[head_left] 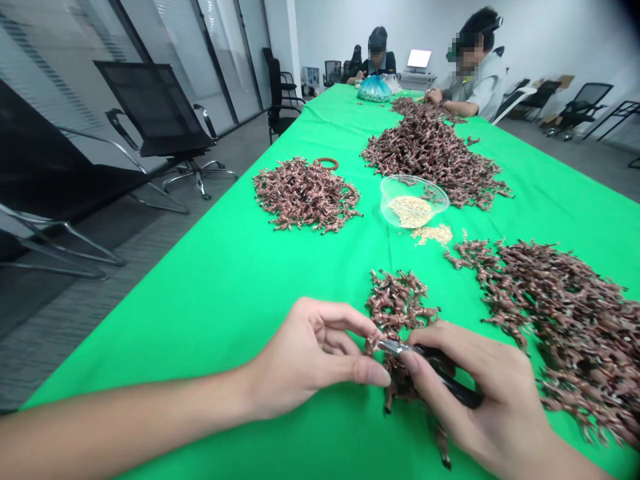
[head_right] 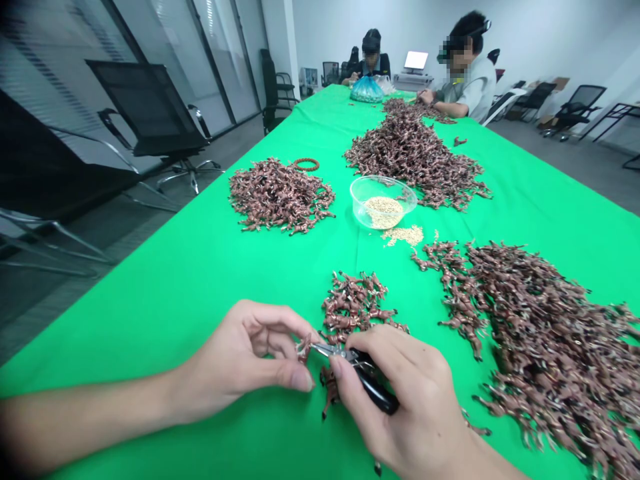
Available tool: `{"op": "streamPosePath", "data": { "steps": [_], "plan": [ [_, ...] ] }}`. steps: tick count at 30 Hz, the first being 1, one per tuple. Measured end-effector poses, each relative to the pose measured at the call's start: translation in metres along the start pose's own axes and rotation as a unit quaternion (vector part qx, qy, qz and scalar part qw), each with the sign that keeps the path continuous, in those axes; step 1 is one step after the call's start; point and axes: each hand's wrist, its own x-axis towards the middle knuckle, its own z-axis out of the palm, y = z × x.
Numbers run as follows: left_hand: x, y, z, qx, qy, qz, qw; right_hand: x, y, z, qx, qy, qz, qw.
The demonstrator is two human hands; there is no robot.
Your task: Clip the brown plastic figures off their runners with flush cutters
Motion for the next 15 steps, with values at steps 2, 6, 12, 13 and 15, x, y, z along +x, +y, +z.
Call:
{"op": "streamPosePath", "data": {
  "steps": [2,6,12,13,15],
  "plan": [
    [0.0,0.0,0.001,-0.027,0.0,-0.002,1.0,-0.001,0.001,0.0,-0.011,0.004,-0.013,1.0],
    [0.0,0.003,0.002,-0.065,-0.014,-0.013,0.998,-0.005,0.004,0.0,-0.056,0.024,-0.067,0.996],
    [-0.001,0.005,0.001,-0.043,-0.041,-0.03,0.998,-0.012,0.008,-0.002,-0.197,0.05,-0.177,0.963],
    [-0.001,0.006,0.001,-0.044,-0.044,-0.029,0.998,-0.013,0.008,-0.003,-0.21,0.056,-0.189,0.958],
    [-0.001,0.005,0.0,-0.045,-0.046,-0.02,0.998,-0.012,0.008,-0.002,-0.212,0.062,-0.19,0.957]
  ]
}}
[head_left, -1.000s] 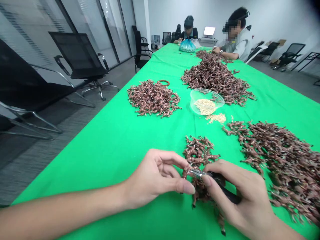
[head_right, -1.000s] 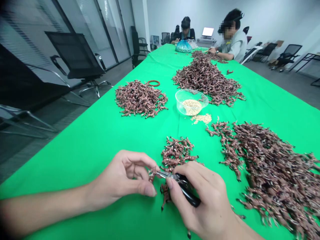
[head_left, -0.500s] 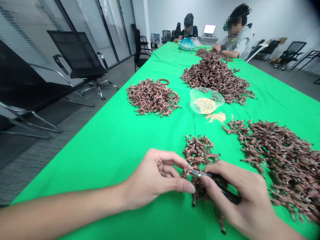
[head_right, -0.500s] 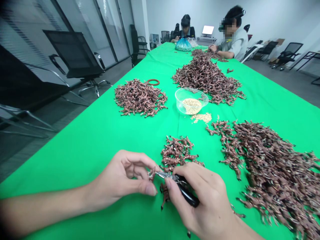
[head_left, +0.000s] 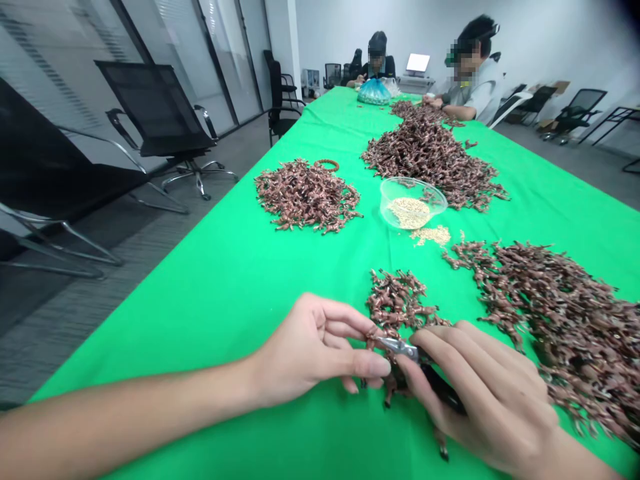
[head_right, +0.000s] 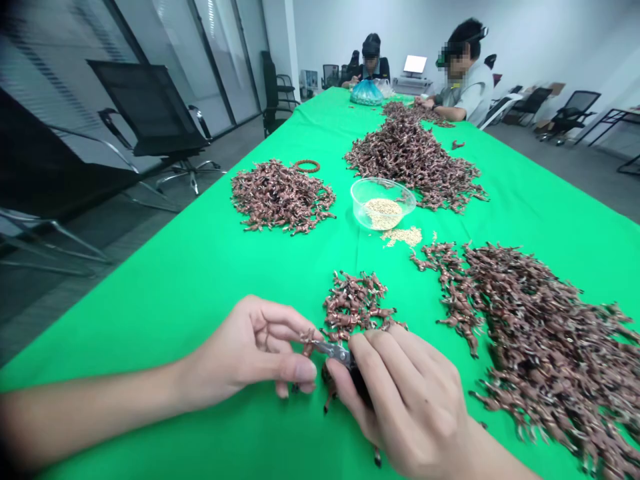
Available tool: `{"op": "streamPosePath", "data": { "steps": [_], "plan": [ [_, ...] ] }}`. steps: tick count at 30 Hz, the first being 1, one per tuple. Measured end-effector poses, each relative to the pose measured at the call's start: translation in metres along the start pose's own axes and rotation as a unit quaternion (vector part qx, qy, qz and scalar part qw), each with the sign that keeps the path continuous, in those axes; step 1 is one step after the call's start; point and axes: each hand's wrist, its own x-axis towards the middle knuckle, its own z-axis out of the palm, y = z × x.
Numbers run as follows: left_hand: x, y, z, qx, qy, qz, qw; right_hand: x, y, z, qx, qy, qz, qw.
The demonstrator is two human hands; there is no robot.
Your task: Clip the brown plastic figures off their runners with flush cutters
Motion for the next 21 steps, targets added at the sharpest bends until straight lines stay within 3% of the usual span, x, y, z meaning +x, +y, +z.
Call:
{"op": "streamPosePath", "data": {
  "steps": [7,21],
  "plan": [
    [-0.0011,-0.0048,-0.0011,0.055,0.011,0.046,0.997,0.0055,-0.0023,0.0003,0.103,-0.004,0.076,0.992],
    [0.0007,-0.0069,0.0014,0.032,0.016,0.053,0.998,0.0037,-0.0018,-0.0012,0.067,-0.016,0.043,0.997]
  ]
}}
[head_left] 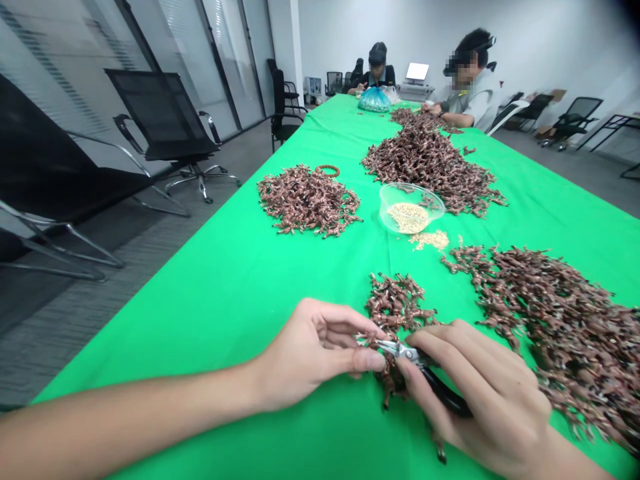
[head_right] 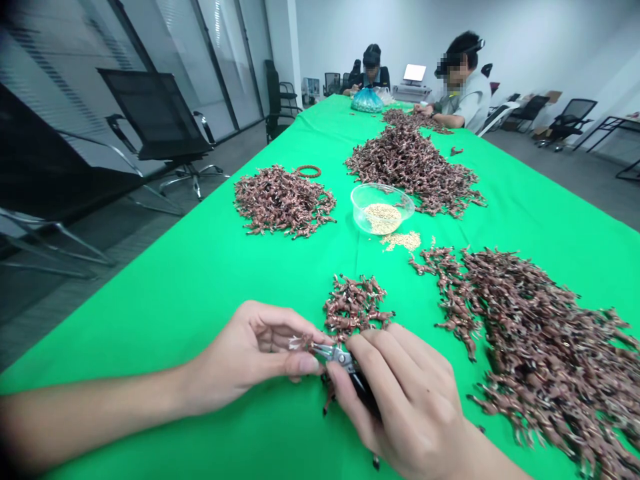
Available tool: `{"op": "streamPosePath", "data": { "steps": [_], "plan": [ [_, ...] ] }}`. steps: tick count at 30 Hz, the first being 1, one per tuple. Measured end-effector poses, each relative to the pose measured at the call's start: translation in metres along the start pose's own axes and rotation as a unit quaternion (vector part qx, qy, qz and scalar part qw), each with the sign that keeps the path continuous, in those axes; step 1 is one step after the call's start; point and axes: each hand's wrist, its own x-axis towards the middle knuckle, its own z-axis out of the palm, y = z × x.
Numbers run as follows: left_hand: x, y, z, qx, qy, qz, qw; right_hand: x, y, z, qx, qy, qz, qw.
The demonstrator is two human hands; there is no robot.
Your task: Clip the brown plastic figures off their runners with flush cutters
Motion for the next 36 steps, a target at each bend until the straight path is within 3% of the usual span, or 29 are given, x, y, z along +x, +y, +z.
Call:
{"op": "streamPosePath", "data": {
  "steps": [8,18,22,25,29,33,36],
  "plan": [
    [0.0,-0.002,0.001,-0.019,-0.001,-0.006,1.0,-0.002,-0.004,0.0,-0.024,0.001,-0.001,1.0],
    [0.0,-0.009,0.002,-0.056,0.026,0.02,0.998,-0.003,-0.011,0.003,0.024,0.011,0.034,0.999],
    [-0.002,-0.006,0.002,-0.001,0.028,0.027,0.999,-0.002,-0.009,0.004,0.05,0.014,0.052,0.997],
    [-0.002,-0.001,0.001,0.079,0.062,0.047,0.994,0.003,-0.005,0.002,0.073,0.018,0.072,0.995],
    [0.002,0.009,-0.008,0.206,0.153,0.13,0.958,0.008,0.005,-0.001,0.098,0.014,0.133,0.986],
    [0.015,0.025,-0.03,0.324,0.229,0.246,0.884,0.009,0.015,-0.002,0.12,0.001,0.195,0.974],
    [0.03,0.044,-0.051,0.39,0.248,0.303,0.834,0.008,0.019,-0.002,0.132,0.004,0.201,0.971]
  ]
}}
